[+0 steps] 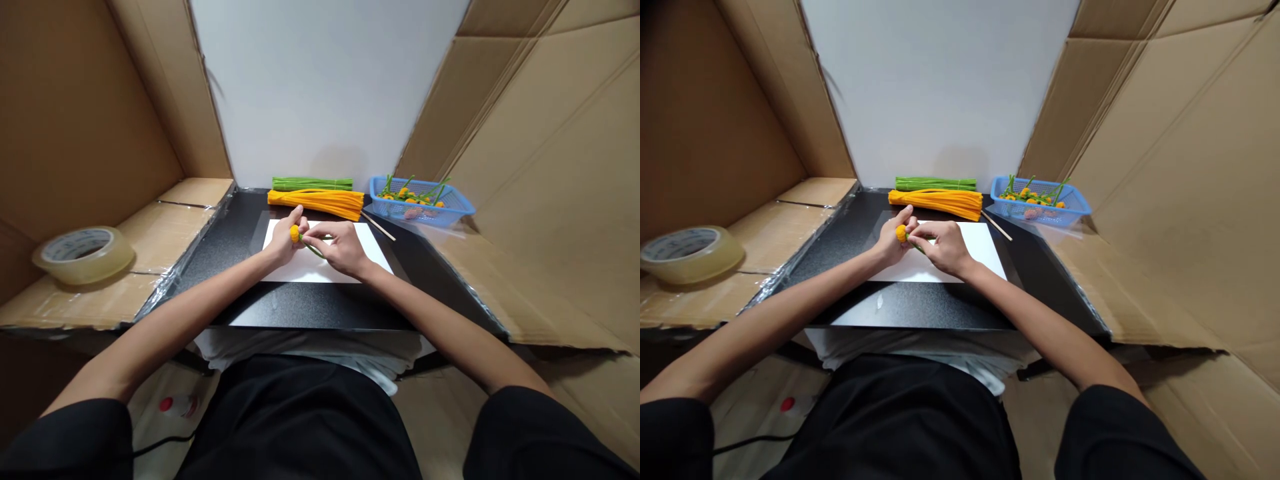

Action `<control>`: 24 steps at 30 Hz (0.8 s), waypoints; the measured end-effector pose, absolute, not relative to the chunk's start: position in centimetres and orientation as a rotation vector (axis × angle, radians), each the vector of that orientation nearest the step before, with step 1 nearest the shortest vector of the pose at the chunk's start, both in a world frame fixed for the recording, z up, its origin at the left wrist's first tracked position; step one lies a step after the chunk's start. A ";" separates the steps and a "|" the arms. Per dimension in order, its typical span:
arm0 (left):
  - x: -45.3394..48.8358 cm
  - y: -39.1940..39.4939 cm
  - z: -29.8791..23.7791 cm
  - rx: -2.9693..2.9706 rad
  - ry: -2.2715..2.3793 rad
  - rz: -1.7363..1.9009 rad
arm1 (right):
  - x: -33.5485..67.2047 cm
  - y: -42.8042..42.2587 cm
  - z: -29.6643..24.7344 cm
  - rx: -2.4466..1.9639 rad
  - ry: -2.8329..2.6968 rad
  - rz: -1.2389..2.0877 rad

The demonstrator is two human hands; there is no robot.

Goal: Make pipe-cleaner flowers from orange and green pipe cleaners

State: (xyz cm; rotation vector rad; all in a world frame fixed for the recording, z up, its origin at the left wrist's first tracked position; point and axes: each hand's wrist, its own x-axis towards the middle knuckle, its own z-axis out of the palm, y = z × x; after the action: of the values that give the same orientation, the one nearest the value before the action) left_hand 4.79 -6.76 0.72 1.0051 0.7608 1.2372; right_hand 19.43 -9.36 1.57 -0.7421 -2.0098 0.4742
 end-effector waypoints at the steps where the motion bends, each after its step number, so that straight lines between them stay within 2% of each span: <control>1: 4.8 -6.8 0.7 1.007 0.759 1.246 | 19.5 -9.4 1.5 -0.735 -2.028 0.425; 7: 4.7 -6.6 0.2 1.054 0.741 1.301 | 19.6 -9.3 1.4 -0.718 -2.105 0.265; 12: 3.8 -6.1 0.0 1.200 0.826 1.240 | 19.3 -9.4 1.7 -0.856 -2.071 0.619; 14: 3.5 -6.0 0.0 1.261 0.857 1.257 | 19.2 -9.5 1.6 -0.882 -2.083 0.654; 20: 3.8 -6.0 0.2 1.260 0.881 1.282 | 19.2 -9.8 1.5 -1.029 -2.305 0.165; 24: 3.9 -6.2 0.6 1.134 0.844 1.221 | 19.5 -9.8 2.0 -0.988 -2.324 0.142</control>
State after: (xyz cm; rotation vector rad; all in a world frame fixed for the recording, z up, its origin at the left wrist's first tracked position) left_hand 3.89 -6.19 0.56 1.1338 0.8438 1.2214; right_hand 19.47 -9.81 1.99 -0.9882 -2.3239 0.1417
